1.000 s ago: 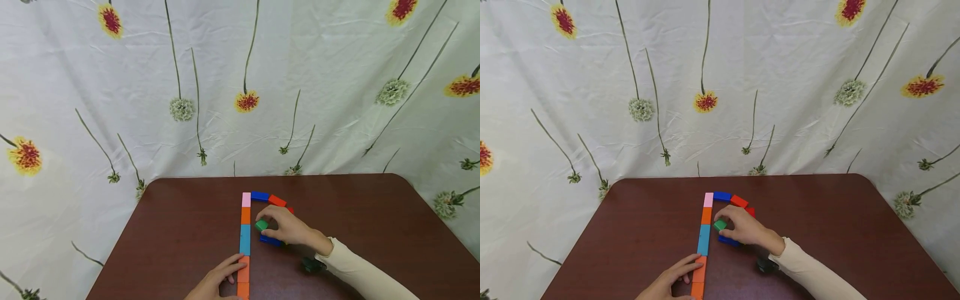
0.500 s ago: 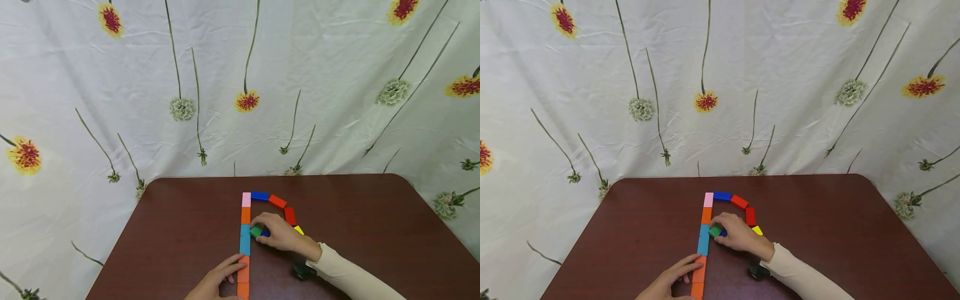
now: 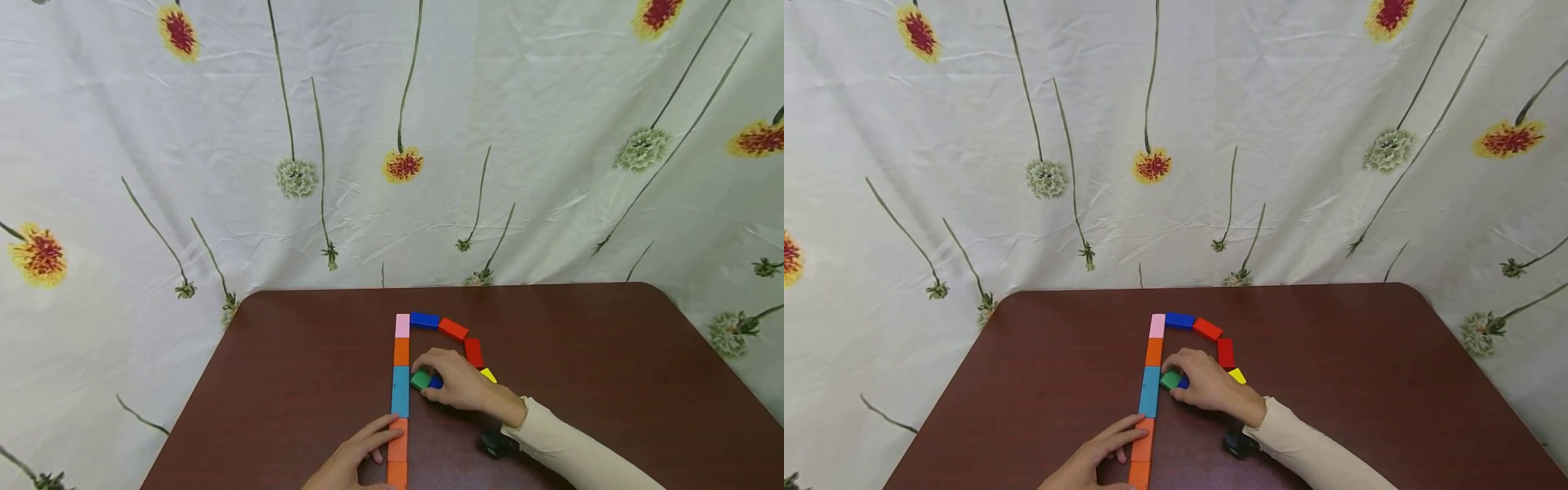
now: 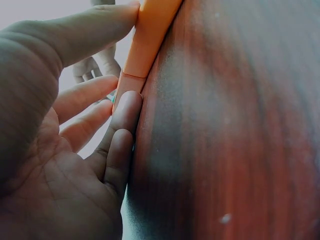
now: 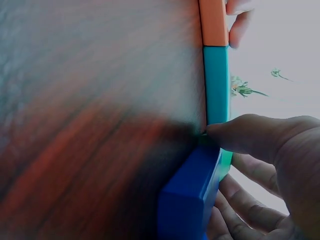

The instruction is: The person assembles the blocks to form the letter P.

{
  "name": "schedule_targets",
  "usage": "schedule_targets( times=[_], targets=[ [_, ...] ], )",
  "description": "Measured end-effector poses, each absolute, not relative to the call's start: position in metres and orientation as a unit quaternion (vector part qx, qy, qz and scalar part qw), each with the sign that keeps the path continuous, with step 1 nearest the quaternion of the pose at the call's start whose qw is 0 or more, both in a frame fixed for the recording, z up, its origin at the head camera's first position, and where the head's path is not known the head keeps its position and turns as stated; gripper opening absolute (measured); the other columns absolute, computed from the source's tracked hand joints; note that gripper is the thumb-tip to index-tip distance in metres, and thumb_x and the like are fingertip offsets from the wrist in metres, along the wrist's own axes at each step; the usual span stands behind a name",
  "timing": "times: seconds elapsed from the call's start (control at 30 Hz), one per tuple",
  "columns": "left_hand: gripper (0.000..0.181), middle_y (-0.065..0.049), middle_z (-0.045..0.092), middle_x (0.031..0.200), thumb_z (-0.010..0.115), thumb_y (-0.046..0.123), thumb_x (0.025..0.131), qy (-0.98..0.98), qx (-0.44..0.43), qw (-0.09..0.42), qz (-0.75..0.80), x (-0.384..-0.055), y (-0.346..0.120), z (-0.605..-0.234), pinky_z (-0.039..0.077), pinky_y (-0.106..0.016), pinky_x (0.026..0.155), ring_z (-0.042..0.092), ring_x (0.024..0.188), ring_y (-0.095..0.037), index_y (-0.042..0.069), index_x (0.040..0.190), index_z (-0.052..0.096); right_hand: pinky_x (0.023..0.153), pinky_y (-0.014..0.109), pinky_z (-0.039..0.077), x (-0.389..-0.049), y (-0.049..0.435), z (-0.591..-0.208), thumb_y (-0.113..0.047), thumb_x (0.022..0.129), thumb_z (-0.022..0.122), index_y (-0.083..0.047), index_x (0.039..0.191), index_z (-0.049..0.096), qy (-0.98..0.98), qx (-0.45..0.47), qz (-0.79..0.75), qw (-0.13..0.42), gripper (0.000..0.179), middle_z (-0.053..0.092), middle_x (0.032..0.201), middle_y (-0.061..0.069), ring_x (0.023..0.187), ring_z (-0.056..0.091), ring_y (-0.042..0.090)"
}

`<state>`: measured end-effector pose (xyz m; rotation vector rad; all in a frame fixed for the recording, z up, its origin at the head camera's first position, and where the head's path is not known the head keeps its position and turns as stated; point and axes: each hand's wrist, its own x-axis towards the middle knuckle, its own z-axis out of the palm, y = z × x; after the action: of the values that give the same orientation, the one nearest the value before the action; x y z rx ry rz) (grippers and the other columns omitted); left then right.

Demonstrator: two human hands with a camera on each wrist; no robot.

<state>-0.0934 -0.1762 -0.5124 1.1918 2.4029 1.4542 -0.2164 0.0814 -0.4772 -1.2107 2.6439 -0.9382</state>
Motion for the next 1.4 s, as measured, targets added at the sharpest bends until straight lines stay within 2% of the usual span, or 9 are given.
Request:
schedule_targets(
  times=[0.57, 0.73, 0.83, 1.03, 1.2, 1.4],
  targets=[
    [0.064, -0.038, 0.039, 0.144, 0.075, 0.013, 0.091, 0.782, 0.408, 0.020, 0.471, -0.094, -0.177, -0.515, 0.047, -0.017, 0.077, 0.052, 0.088, -0.009, -0.008, 0.144, 0.046, 0.086, 0.028, 0.055, -0.219, 0.083, -0.477, -0.020, 0.088, 0.079, -0.007, 0.119, 0.067, 0.870, -0.396, -0.290, 0.047, 0.036, 0.071, 0.111, 0.003, 0.096, 0.064, 0.012],
    [0.064, -0.038, 0.039, 0.145, 0.075, 0.013, 0.091, 0.783, 0.404, 0.023, 0.473, -0.094, -0.177, -0.514, 0.047, -0.016, 0.077, 0.051, 0.089, -0.009, -0.008, 0.144, 0.046, 0.090, 0.037, 0.054, -0.214, 0.091, -0.471, -0.025, 0.085, 0.081, -0.010, 0.119, 0.067, 0.884, -0.372, -0.280, 0.033, 0.040, 0.070, 0.114, 0.001, 0.101, 0.062, 0.016],
    [0.064, -0.036, 0.039, 0.146, 0.074, 0.014, 0.091, 0.783, 0.398, 0.034, 0.477, -0.094, -0.176, -0.514, 0.046, -0.016, 0.077, 0.051, 0.090, -0.008, -0.007, 0.145, 0.046, 0.088, 0.039, 0.054, -0.210, 0.098, -0.469, -0.027, 0.081, 0.085, -0.012, 0.117, 0.067, 0.900, -0.342, -0.271, 0.018, 0.042, 0.071, 0.110, 0.000, 0.100, 0.063, 0.017],
    [0.062, -0.037, 0.038, 0.146, 0.074, 0.014, 0.092, 0.782, 0.392, 0.046, 0.483, -0.093, -0.177, -0.514, 0.045, -0.016, 0.078, 0.051, 0.091, -0.008, -0.007, 0.144, 0.047, 0.079, 0.034, 0.053, -0.204, 0.104, -0.467, -0.027, 0.077, 0.088, -0.014, 0.112, 0.069, 0.913, -0.316, -0.257, 0.010, 0.041, 0.070, 0.099, -0.004, 0.093, 0.062, 0.015],
    [0.063, -0.036, 0.038, 0.148, 0.074, 0.015, 0.093, 0.784, 0.382, 0.061, 0.486, -0.092, -0.177, -0.513, 0.045, -0.016, 0.078, 0.050, 0.092, -0.006, -0.006, 0.145, 0.046, 0.076, 0.033, 0.053, -0.201, 0.104, -0.466, -0.025, 0.078, 0.087, -0.015, 0.108, 0.070, 0.916, -0.320, -0.240, 0.018, 0.036, 0.069, 0.101, -0.003, 0.093, 0.060, 0.015],
    [0.064, -0.036, 0.038, 0.148, 0.074, 0.018, 0.093, 0.790, 0.371, 0.075, 0.482, -0.092, -0.176, -0.511, 0.045, -0.016, 0.078, 0.050, 0.092, -0.005, -0.004, 0.146, 0.046, 0.079, 0.034, 0.055, -0.200, 0.105, -0.466, -0.019, 0.082, 0.084, -0.012, 0.108, 0.069, 0.911, -0.334, -0.240, 0.028, 0.031, 0.070, 0.105, 0.000, 0.094, 0.060, 0.016]
  ],
)
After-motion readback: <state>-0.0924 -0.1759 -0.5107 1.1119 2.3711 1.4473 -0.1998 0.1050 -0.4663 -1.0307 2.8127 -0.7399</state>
